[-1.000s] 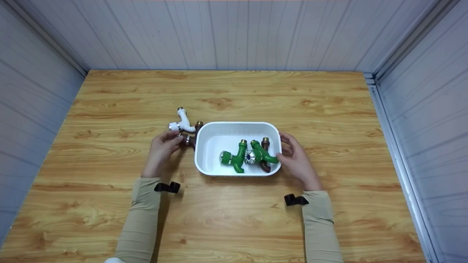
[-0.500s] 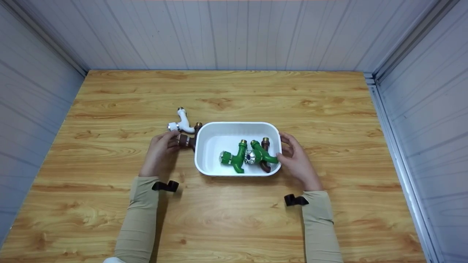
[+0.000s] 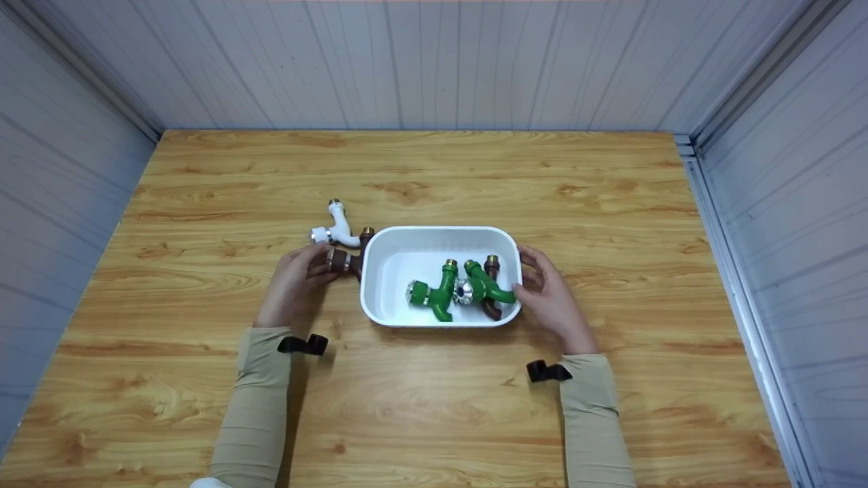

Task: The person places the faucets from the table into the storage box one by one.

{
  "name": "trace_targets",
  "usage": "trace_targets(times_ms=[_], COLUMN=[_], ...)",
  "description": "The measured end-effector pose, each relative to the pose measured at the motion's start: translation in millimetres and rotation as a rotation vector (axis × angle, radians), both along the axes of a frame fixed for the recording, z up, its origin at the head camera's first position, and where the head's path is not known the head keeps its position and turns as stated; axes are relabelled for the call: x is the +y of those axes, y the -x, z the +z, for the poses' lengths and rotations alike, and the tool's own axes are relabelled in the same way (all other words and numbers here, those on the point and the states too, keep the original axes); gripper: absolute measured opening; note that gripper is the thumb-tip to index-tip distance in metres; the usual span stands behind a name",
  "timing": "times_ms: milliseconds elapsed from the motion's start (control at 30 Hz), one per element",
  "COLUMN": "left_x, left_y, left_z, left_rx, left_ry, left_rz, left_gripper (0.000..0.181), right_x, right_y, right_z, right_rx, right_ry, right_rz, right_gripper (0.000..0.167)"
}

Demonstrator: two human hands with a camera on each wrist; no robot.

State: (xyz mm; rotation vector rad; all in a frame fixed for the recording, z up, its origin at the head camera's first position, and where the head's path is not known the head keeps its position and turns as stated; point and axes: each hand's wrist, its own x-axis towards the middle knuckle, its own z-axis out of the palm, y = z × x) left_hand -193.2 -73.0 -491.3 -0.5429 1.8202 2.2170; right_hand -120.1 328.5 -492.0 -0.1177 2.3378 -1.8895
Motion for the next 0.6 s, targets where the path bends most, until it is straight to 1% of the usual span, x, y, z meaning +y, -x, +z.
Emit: trace_targets(times_ms=[167,333,433,600], left_x=[-1.1,-1.3,-0.8,0.5], left_y=[-0.5,-0.3,0.3,1.8], left_z=[-1.3,-3.0,-3.6,-5.4], left_rx=[0.025,0.046,0.044,0.039], left_ry=[0.05,0.058,0.055,0.047], left_rz=[-0.047,-0.08,-0.083,-0.069], left_gripper=[0.033,0.026,0.026,0.027], right_x=[0.3,0.1,-0.4,-0.3], right_y=[0.3,-0.4,-0.6,-0.2], right_z=[-1.1,0.1,1.3,1.8], right_rx=[0.016,0.007,-0.003,-0.017], right_ry=[0.007,0.013,0.012,-0.002], right_rz=[0.004,-0.002,-0.006,-0.011], right_gripper=[0.06,0.06,0.06,0.061])
